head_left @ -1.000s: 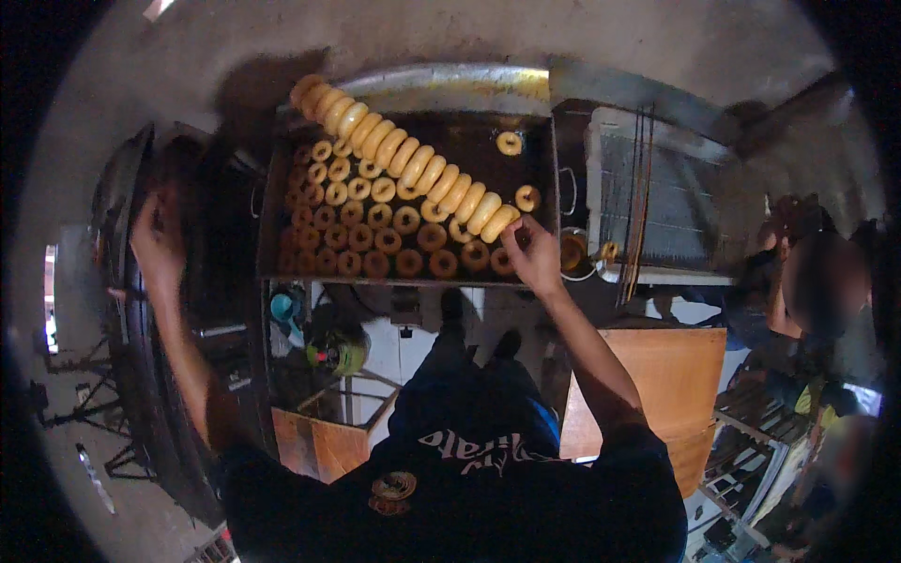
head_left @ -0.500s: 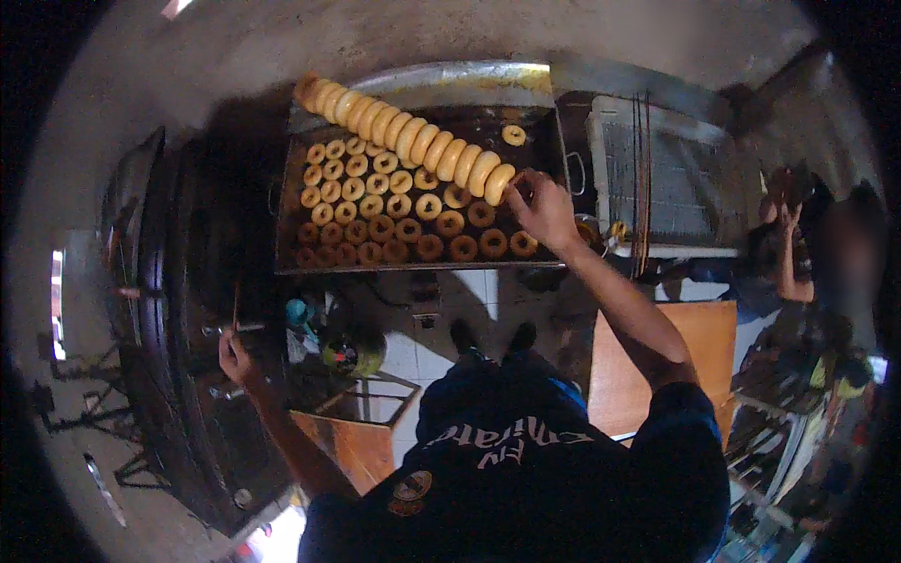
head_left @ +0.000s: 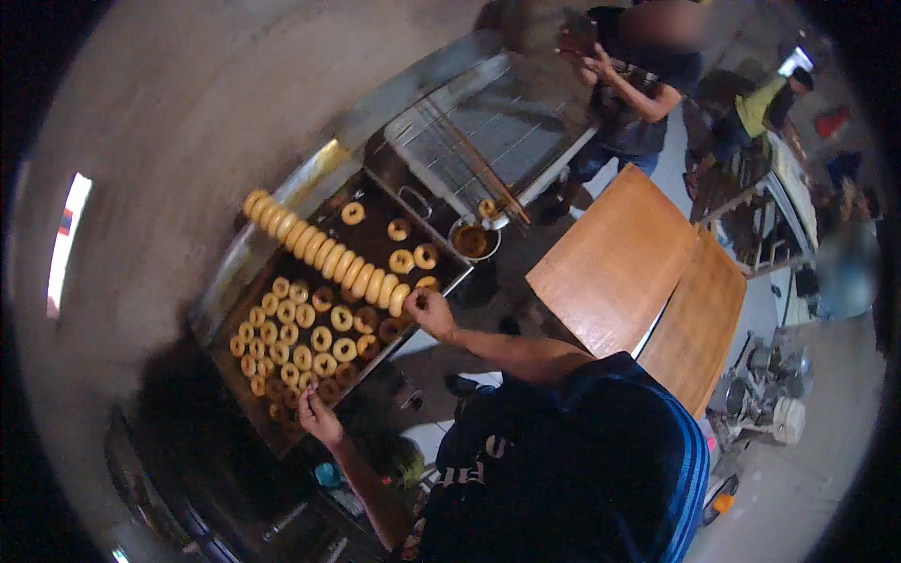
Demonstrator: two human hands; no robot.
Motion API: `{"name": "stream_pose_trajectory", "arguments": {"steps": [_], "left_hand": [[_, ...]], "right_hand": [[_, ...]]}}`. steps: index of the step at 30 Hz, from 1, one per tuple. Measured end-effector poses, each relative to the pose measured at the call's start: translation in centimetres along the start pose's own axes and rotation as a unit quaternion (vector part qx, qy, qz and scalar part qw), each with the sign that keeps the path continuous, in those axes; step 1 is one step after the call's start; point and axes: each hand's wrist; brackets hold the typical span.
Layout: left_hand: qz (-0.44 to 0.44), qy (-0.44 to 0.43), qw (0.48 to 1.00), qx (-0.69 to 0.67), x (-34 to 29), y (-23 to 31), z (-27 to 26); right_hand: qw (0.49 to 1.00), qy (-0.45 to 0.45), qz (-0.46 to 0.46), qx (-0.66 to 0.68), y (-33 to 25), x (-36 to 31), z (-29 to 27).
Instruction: The person arranges doughnuts on a tray, then uses a long metal skewer to thread them into a spiral shape. They transfer the skewered doughnuts to a cooling rack and continue loading raw doughnuts from a wooden board onto the tray.
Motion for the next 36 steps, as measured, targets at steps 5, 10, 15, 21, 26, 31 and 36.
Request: {"name": "stream_pose_trajectory", "arguments": {"steps": [5,10,15,21,26,31,36], "left_hand": [[-0.024,-0.108,0.994,-0.013,1.2,3.3,8.3],[0.009,-0.175,0.984,0.012,1.0,4.0,12.5],[0.023,-0.184,0.978,0.093,0.5,7.9,15.9],[0.123,-0.114,0.964,0.207,1.1,9.5,17.6],[-0.023,-0.093,0.984,0.149,0.0,10.1,19.1],[-0.038,-0.126,0.973,0.189,-0.8,13.5,21.8],[-0.001,-0.134,0.986,0.095,-2.0,11.2,23.0]], "right_hand": [[0.94,0.187,-0.036,-0.284,-1.6,8.4,-13.0],[0.871,0.276,-0.013,-0.407,-0.5,16.5,-27.7],[0.819,0.324,0.045,-0.472,2.9,24.6,-38.0],[0.82,0.305,0.083,-0.477,6.2,30.7,-41.8],[0.732,0.264,0.072,-0.625,7.0,31.6,-42.8],[0.761,0.296,-0.026,-0.577,5.7,27.5,-38.8],[0.826,0.049,-0.07,-0.557,6.4,22.3,-31.8]]}}
Point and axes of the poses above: each hand's wrist, its own x-axis towards the middle knuckle, its own z-axis out of the palm, y = z × x, and after that the axes turned 9 degrees about -z, right-handed
